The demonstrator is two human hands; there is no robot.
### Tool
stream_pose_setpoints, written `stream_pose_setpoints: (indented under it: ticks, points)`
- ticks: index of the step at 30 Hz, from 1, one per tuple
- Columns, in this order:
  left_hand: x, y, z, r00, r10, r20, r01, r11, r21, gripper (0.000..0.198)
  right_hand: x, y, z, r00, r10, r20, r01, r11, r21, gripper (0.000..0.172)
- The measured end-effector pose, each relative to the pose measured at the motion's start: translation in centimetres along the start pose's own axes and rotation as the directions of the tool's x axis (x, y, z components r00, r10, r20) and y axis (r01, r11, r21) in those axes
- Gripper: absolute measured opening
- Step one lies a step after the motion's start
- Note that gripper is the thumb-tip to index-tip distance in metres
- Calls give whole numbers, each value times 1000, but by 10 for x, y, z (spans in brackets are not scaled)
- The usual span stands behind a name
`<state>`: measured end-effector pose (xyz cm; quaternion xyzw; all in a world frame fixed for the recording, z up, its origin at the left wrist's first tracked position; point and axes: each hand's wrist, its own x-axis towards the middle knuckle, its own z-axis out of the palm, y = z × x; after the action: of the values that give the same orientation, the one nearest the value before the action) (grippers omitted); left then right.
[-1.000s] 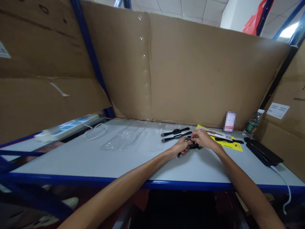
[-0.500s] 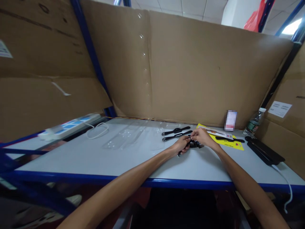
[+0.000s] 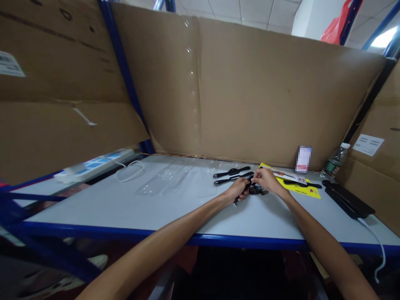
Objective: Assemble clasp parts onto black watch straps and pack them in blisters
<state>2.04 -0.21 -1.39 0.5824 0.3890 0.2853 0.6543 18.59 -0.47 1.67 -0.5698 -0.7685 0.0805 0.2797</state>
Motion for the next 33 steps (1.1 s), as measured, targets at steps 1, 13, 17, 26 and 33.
stream_pose_setpoints:
  ticks: [1, 13, 17, 26, 33]
  points:
    - [0, 0, -1, 1000, -4, 8, 4, 1000, -3, 11, 0, 1, 1, 1000, 3, 6, -3, 1000, -16, 10]
    - [-3, 4, -2, 998, -58, 18, 59, 996, -61, 27, -4, -1, 4, 999, -50, -21, 45, 981, -190, 17]
    - [-1, 1, -3, 999, -36, 36, 38, 997, -66, 30, -5, -3, 5, 999, -36, -2, 35, 972, -232, 17]
    - [-2, 4, 2, 999, -45, 28, 48, 994, -96, 30, -7, 3, -1, 981, -180, 74, 190, 968, -165, 16]
    - [14, 2, -3, 988, -105, 116, 119, 985, -124, 29, 9, 32, 10, 956, -292, 34, 293, 936, -196, 21]
